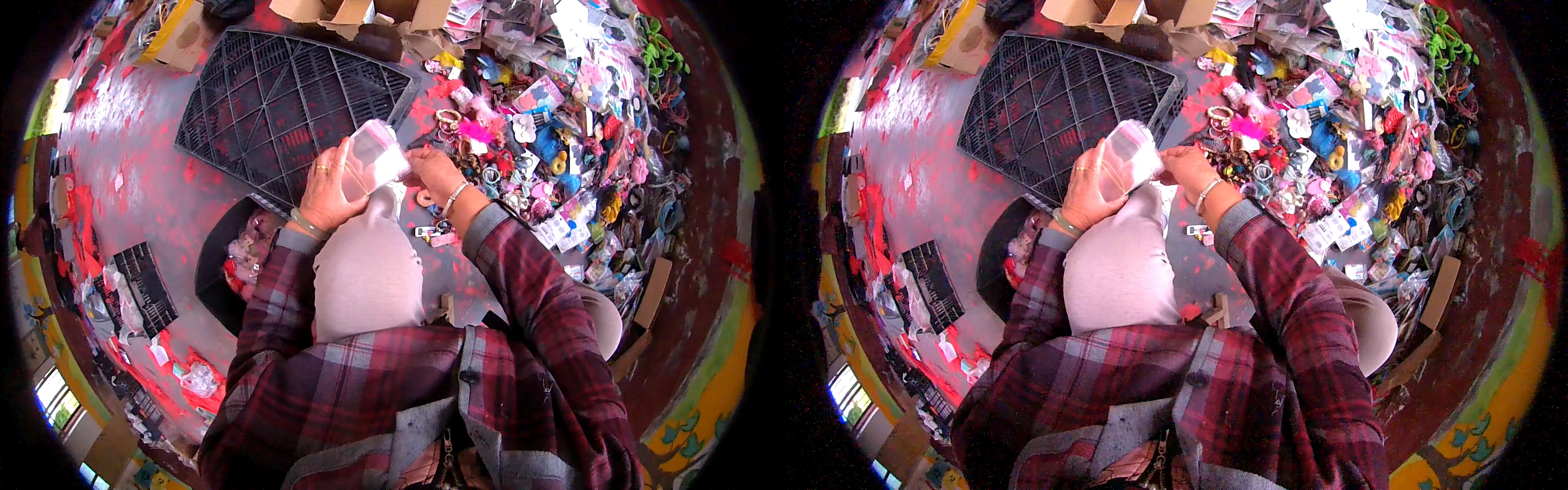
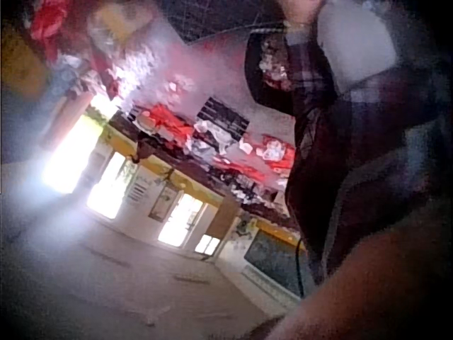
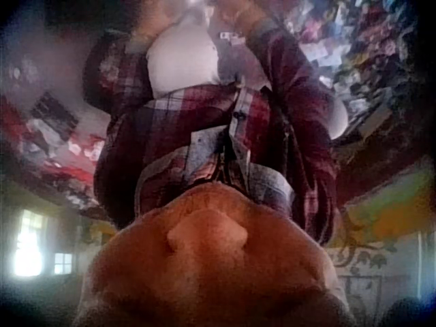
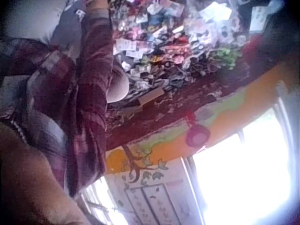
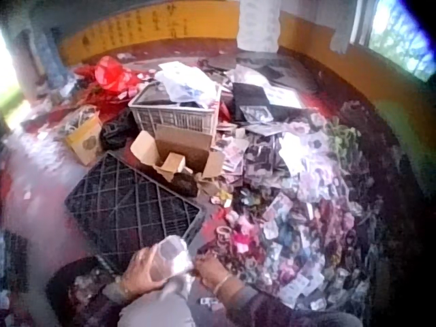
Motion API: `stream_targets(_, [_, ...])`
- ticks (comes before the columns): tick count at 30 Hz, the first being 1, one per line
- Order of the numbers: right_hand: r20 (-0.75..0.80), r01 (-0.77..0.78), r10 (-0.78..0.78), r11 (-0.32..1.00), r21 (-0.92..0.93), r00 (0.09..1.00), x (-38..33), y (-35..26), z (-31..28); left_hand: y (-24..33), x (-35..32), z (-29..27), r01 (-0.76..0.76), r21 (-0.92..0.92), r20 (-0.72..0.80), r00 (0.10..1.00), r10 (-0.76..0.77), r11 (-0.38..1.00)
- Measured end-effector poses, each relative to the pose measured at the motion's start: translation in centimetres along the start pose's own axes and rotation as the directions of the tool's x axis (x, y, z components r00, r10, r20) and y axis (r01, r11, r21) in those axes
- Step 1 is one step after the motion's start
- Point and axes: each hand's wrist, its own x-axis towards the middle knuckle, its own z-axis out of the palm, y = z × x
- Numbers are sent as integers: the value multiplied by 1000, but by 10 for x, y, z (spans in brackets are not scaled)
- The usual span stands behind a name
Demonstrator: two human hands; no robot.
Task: The person picks up individual small accessories from the floor and places them into small plastic bags, then places the filled bags into a black crate.
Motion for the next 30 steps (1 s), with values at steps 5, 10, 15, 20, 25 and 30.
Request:
stream_targets(5, [-31,39,-37,998,40,999,-1,-2,-2,-5,-4,5,37,14,12,999,-37,999])
stream_targets(10, [-25,58,-57,997,50,998,7,6,-4,-10,-5,4,50,2,38,998,-50,999])
stream_targets(15, [-42,2,4,991,134,999,10,6,1,-19,-6,5,75,10,74,994,-76,997])
stream_targets(20, [-120,31,-26,999,38,992,8,1,2,-30,-8,9,91,38,93,991,-94,995])
stream_targets(25, [-230,52,-54,999,-15,972,17,10,-6,-38,-6,11,107,74,125,985,-115,992])
stream_targets(30, [-234,40,-10,991,125,972,24,18,-12,-46,-7,12,166,135,138,973,-185,977])
